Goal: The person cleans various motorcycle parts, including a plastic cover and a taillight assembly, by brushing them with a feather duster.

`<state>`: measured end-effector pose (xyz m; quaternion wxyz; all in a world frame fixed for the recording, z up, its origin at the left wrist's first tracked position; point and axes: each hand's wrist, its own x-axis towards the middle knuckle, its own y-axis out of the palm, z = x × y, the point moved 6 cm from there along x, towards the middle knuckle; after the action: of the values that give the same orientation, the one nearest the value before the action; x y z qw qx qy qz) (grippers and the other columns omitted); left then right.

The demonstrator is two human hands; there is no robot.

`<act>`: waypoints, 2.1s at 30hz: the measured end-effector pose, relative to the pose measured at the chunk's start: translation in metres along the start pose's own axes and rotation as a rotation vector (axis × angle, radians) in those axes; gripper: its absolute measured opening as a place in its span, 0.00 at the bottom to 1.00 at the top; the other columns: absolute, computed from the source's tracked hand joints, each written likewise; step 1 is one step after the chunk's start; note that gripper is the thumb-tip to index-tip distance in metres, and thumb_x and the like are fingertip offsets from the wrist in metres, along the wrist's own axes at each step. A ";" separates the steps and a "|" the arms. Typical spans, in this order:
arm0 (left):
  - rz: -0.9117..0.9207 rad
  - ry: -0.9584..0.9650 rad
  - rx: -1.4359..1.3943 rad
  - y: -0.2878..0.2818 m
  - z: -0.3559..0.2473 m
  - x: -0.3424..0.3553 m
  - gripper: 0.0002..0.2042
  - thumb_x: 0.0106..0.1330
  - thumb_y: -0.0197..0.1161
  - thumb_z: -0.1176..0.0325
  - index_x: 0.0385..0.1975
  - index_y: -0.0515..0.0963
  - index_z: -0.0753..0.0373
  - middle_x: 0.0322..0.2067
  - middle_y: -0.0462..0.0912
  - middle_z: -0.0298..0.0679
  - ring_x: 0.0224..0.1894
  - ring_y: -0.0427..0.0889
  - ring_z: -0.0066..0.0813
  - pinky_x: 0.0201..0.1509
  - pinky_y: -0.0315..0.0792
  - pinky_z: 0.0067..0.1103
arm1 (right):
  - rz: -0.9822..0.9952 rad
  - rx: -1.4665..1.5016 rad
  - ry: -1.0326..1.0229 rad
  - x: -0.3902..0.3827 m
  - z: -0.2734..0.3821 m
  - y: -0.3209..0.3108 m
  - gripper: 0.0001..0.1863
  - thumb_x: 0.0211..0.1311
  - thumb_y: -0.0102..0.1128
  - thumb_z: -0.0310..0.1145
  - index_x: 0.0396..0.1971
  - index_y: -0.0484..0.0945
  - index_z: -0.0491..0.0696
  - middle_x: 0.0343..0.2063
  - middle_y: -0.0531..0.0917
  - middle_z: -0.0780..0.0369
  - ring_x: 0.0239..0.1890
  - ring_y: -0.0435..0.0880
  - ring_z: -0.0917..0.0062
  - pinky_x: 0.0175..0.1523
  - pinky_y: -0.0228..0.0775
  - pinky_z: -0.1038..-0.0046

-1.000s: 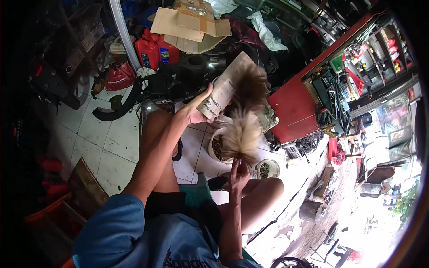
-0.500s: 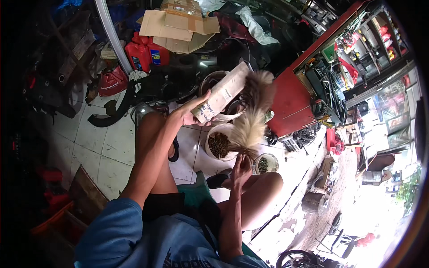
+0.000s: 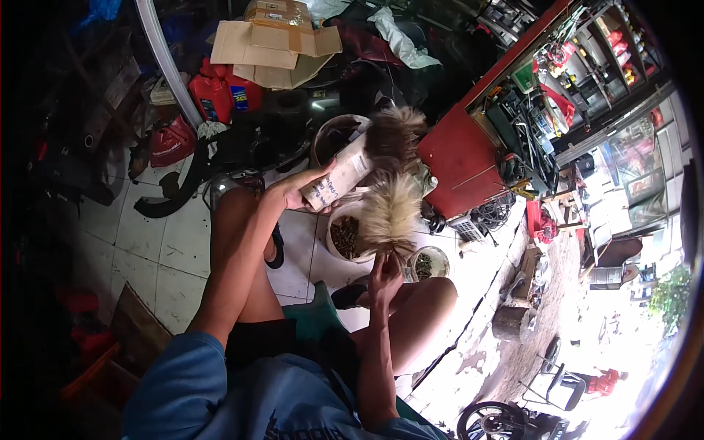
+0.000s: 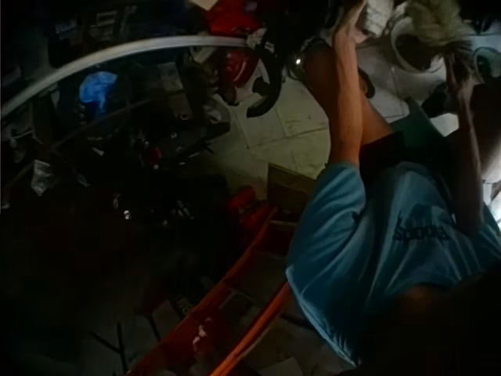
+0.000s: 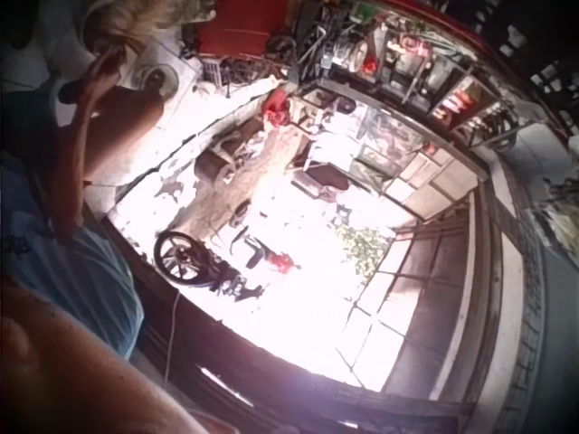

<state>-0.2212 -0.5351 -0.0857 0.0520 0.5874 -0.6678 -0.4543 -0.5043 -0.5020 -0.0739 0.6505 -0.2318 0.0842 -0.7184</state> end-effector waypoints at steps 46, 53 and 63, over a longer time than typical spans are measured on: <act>-1.168 0.850 1.464 0.018 -0.053 -0.039 0.29 0.40 0.78 0.53 0.44 0.80 0.57 0.41 0.78 0.45 0.46 0.77 0.43 0.51 0.72 0.35 | 0.065 0.066 0.146 -0.010 -0.018 0.009 0.17 0.67 0.58 0.35 0.25 0.74 0.36 0.15 0.68 0.68 0.21 0.61 0.87 0.24 0.53 0.77; -1.202 0.901 1.551 0.022 -0.056 -0.037 0.28 0.39 0.78 0.56 0.43 0.79 0.56 0.37 0.75 0.41 0.43 0.75 0.40 0.46 0.69 0.33 | 0.150 -0.024 -0.012 -0.014 -0.010 0.019 0.16 0.67 0.57 0.35 0.26 0.76 0.35 0.15 0.70 0.68 0.21 0.61 0.85 0.25 0.55 0.76; -1.228 0.866 1.538 0.016 -0.057 -0.039 0.29 0.39 0.76 0.56 0.45 0.78 0.57 0.39 0.73 0.40 0.46 0.72 0.37 0.48 0.66 0.32 | 0.137 -0.077 -0.002 -0.012 -0.006 0.015 0.20 0.66 0.60 0.40 0.26 0.75 0.36 0.16 0.72 0.63 0.21 0.62 0.83 0.26 0.57 0.74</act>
<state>-0.1868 -0.5354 -0.0234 -0.3363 0.8086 -0.2900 0.3860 -0.4933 -0.4935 -0.0878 0.6889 -0.2510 0.1270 -0.6681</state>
